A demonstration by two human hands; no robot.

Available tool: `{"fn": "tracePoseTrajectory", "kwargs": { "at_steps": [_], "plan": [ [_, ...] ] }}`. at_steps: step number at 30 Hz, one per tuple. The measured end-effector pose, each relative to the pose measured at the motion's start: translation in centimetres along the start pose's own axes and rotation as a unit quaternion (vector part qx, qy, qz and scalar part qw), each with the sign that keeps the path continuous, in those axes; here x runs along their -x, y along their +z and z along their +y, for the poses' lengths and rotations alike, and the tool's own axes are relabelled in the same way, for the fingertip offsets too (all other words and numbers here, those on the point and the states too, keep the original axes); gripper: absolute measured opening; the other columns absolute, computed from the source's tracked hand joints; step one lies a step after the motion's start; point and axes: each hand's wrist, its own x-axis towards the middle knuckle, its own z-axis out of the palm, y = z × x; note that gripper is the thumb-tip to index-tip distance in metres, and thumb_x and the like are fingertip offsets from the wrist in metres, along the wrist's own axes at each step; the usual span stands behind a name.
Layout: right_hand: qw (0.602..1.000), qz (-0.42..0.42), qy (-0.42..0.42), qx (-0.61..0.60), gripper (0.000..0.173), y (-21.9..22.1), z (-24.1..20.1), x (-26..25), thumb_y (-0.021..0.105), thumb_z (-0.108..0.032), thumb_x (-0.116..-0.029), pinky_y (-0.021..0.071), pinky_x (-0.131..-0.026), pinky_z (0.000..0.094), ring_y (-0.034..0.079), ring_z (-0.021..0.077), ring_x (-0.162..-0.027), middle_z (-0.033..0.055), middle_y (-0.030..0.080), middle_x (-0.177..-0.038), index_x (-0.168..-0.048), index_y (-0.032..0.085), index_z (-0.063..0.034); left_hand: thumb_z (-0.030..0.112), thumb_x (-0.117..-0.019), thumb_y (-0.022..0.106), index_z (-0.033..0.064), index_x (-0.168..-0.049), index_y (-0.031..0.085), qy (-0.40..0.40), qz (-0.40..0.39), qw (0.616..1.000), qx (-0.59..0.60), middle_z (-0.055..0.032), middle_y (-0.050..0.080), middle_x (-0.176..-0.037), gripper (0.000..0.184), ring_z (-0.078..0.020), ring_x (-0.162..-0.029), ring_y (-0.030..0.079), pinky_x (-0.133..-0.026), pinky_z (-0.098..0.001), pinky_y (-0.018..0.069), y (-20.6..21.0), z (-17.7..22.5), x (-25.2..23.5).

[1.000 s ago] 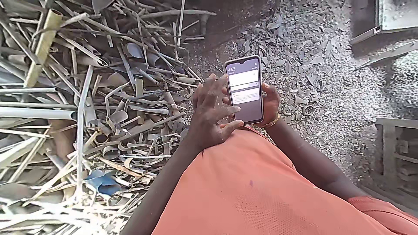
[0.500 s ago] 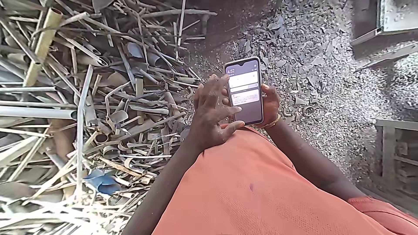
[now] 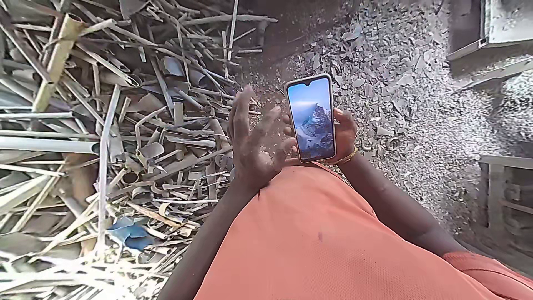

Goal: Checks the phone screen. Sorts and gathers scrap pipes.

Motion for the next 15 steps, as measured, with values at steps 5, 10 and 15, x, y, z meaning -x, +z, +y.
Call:
{"fn": "tracePoseTrajectory", "kwargs": {
  "at_steps": [5,10,15],
  "plan": [
    [1.000,0.016,0.011,0.004,0.058,-0.41,-0.15,-0.38,0.063,-0.048,-0.0888,0.0547,-0.094,0.0599,0.061,0.0422,-0.124,0.0224,0.058,-0.142,-0.137,0.061,-0.0168,0.053,-0.0963,0.064,0.0105,-0.141,0.060,-0.028,-0.007,1.000,-0.007,-0.0199,0.029,-0.165,0.062,-0.0351,-0.155,0.022,-0.124,-0.0544,0.0260,-0.10,-0.16,-0.06],
    [1.000,0.015,0.018,0.000,0.057,-0.36,-0.23,-0.57,0.063,-0.047,-0.0891,0.0546,-0.093,0.0599,0.061,0.0426,-0.123,0.0229,0.057,-0.142,-0.137,0.061,-0.0155,0.055,-0.0965,0.062,0.0109,-0.140,0.061,-0.037,-0.004,0.999,-0.011,-0.0190,0.029,-0.166,0.062,-0.0344,-0.155,0.024,-0.123,-0.0554,0.0259,-0.39,-0.12,-0.04],
    [1.000,0.009,0.022,0.001,0.058,-0.31,-0.16,-0.61,0.063,-0.045,-0.0895,0.0528,-0.097,0.0596,0.061,0.0426,-0.123,0.0243,0.057,-0.141,-0.138,0.059,-0.0137,0.052,-0.0946,0.066,0.0155,-0.133,0.067,-0.017,-0.010,1.000,0.000,-0.0196,0.030,-0.165,0.053,-0.0365,-0.155,0.021,-0.124,-0.0576,0.0245,-0.56,0.21,-0.03]
  ]
}}
